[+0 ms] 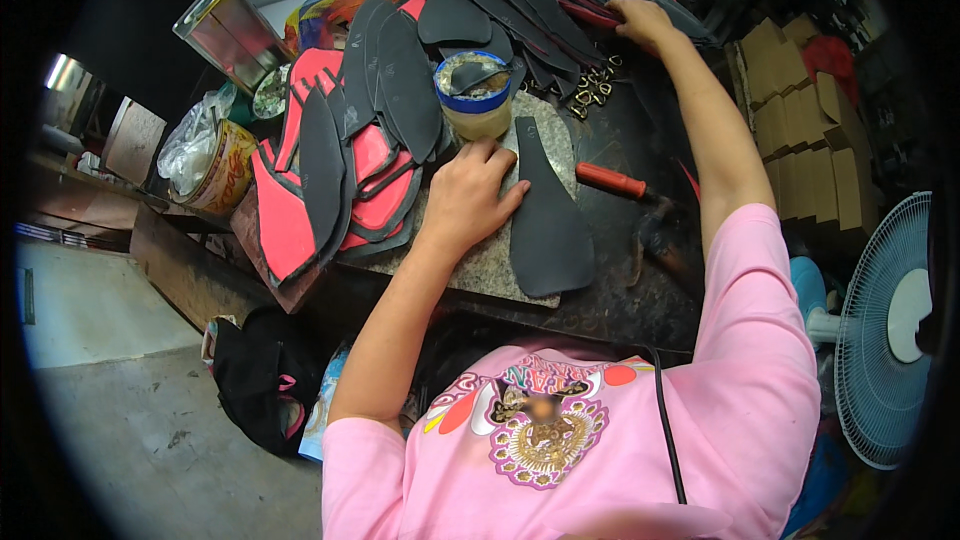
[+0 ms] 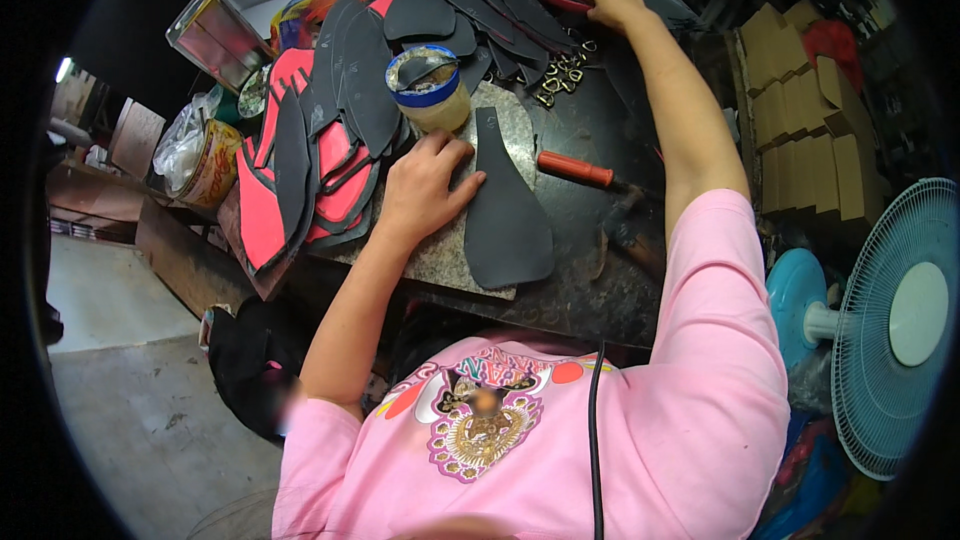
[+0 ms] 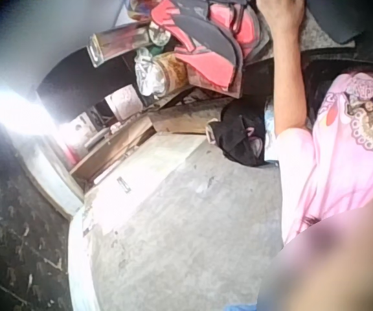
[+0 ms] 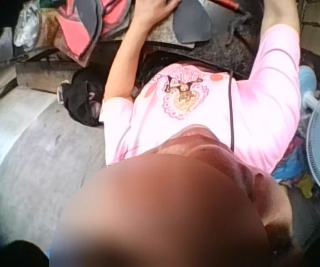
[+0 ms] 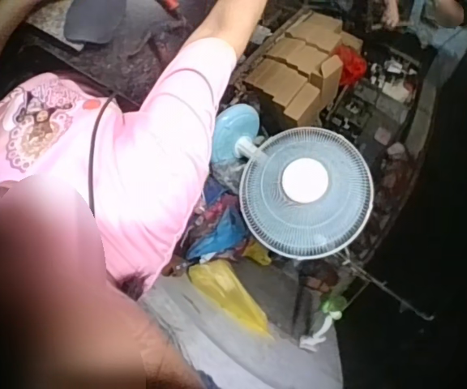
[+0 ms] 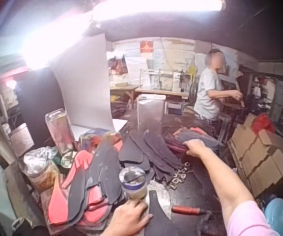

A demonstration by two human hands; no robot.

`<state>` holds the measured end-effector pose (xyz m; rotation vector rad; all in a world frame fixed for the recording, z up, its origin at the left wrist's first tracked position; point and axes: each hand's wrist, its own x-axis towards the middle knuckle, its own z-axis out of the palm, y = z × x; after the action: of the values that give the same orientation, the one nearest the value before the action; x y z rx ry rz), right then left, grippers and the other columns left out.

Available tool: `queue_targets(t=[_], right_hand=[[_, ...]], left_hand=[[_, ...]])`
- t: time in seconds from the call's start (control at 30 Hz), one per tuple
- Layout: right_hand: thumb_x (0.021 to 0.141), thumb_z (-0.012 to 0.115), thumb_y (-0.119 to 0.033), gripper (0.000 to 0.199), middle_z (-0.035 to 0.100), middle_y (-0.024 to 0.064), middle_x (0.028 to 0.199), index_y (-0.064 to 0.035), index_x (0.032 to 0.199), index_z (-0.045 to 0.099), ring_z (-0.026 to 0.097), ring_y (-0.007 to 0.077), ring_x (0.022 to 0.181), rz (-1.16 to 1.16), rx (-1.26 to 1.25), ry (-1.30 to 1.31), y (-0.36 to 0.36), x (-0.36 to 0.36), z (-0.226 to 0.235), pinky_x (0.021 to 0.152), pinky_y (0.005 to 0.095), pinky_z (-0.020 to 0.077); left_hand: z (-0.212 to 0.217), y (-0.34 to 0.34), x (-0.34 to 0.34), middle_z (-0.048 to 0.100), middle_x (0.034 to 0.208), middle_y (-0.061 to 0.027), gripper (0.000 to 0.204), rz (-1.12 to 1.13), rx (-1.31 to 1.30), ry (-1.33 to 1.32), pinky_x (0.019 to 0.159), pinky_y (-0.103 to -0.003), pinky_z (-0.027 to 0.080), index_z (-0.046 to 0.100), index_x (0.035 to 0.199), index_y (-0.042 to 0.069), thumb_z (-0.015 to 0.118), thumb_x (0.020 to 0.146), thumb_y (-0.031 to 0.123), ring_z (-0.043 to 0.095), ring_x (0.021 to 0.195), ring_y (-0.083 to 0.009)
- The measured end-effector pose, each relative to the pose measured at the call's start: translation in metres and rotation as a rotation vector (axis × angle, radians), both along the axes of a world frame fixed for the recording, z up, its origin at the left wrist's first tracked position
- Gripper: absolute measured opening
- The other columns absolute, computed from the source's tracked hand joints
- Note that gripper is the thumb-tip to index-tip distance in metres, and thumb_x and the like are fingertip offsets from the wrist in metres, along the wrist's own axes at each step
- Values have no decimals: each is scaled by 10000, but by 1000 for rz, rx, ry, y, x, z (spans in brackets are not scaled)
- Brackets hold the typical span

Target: The person sorts and stacks black and pink shoe insoles on a workbench. They repeatedly pick up insoles, flip them, and arrange them into piles, occasionally moving other items aside to access the work area.

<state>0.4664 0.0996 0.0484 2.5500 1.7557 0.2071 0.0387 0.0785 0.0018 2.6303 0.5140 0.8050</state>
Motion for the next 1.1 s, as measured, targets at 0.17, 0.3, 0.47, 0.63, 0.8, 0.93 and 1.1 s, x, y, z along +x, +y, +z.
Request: queue_targets(t=[0.17,0.3,0.47,0.63,0.8,0.93,1.1], right_hand=[[736,820,-267,695,642,119,1310,-182,1382,577,589,313,1236,-22,-149,132,3,2,15,1020,437,478],[750,821,-265,754,602,123,1369,-191,1437,521,563,312,1274,-80,-208,83,0,-34,18,1045,443,465],[738,842,-297,551,692,141,1127,-74,1184,606,668,333,1068,48,-126,-15,-36,-85,28,886,474,531],[759,829,-224,469,687,149,918,-28,1107,582,709,277,673,-157,-355,523,-64,-103,9,585,389,568],[834,765,-103,395,670,104,859,-17,1180,594,691,166,654,-1,58,958,-54,-113,-23,563,301,570],[875,721,-133,255,691,98,879,-14,1091,653,691,133,662,74,217,938,-44,-78,-2,543,275,561],[821,733,-252,430,695,172,1102,-73,1204,656,646,366,1080,54,220,203,-33,-40,4,942,457,512]], left_hand=[[-1,1,1,607,1009,-119,330,-4,-6,-9,773,-432,529,658,1015,67,755,804,301,647,902,-325],[0,0,0,607,1008,-119,331,-5,-12,2,770,-432,529,658,1018,68,756,803,300,648,899,-325],[0,1,1,606,1006,-119,331,-1,-6,1,767,-432,529,659,1018,70,758,800,299,648,896,-323],[-1,1,1,607,1009,-119,327,4,-17,2,767,-432,529,659,1019,71,752,804,298,650,895,-325],[0,-1,1,610,1013,-119,323,9,-7,9,769,-430,530,658,1015,67,753,802,290,651,896,-324],[0,0,2,611,1005,-121,317,-2,-14,-4,771,-429,529,660,1007,62,754,802,284,649,894,-327],[0,0,1,610,993,-124,314,-6,-16,-12,766,-428,529,660,1001,59,755,799,281,648,889,-329]])
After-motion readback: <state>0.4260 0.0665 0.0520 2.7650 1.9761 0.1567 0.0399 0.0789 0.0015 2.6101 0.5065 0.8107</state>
